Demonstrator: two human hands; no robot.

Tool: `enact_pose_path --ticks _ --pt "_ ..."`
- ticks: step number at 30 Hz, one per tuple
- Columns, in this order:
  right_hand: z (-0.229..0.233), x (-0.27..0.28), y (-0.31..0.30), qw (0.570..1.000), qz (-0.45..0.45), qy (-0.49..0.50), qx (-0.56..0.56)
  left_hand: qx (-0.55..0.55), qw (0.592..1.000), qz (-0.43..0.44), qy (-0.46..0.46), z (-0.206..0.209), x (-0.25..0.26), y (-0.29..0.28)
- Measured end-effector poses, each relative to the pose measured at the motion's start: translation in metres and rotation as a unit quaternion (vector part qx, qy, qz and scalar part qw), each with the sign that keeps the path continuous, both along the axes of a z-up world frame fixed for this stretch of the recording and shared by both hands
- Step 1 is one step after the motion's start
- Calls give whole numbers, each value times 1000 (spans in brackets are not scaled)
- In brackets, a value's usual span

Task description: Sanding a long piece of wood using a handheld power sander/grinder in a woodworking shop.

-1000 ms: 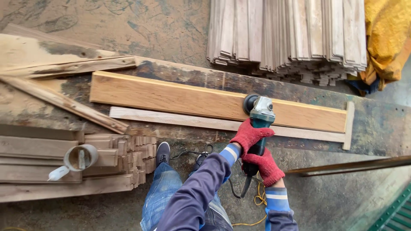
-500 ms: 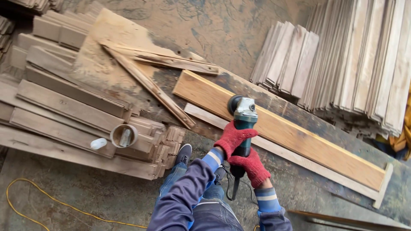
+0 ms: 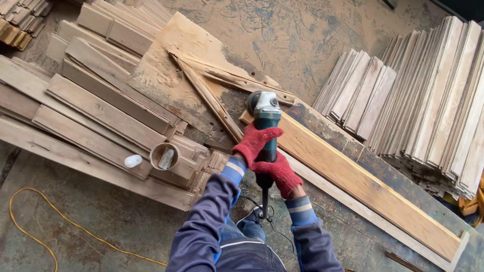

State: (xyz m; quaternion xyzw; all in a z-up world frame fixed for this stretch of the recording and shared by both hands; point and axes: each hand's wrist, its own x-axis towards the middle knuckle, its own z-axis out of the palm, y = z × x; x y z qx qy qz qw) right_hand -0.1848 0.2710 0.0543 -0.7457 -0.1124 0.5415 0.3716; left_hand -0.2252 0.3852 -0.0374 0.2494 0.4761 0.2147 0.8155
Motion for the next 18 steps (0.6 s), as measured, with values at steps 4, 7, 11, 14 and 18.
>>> enact_pose_path --ticks 4,7,11,14,18 --pt "25 9 -25 998 -42 -3 -36 5 999 -45 -6 6 30 -41" --pt "26 17 -43 995 -77 -9 -62 6 994 -110 21 25 35 -60" --pt "26 11 -20 998 -38 -3 -49 -1 994 -97 48 29 18 -39" --pt "18 3 3 1000 -7 0 -24 10 995 -71 64 20 5 -14" --pt "22 6 5 999 -17 3 -33 13 999 -25 22 3 20 -9"
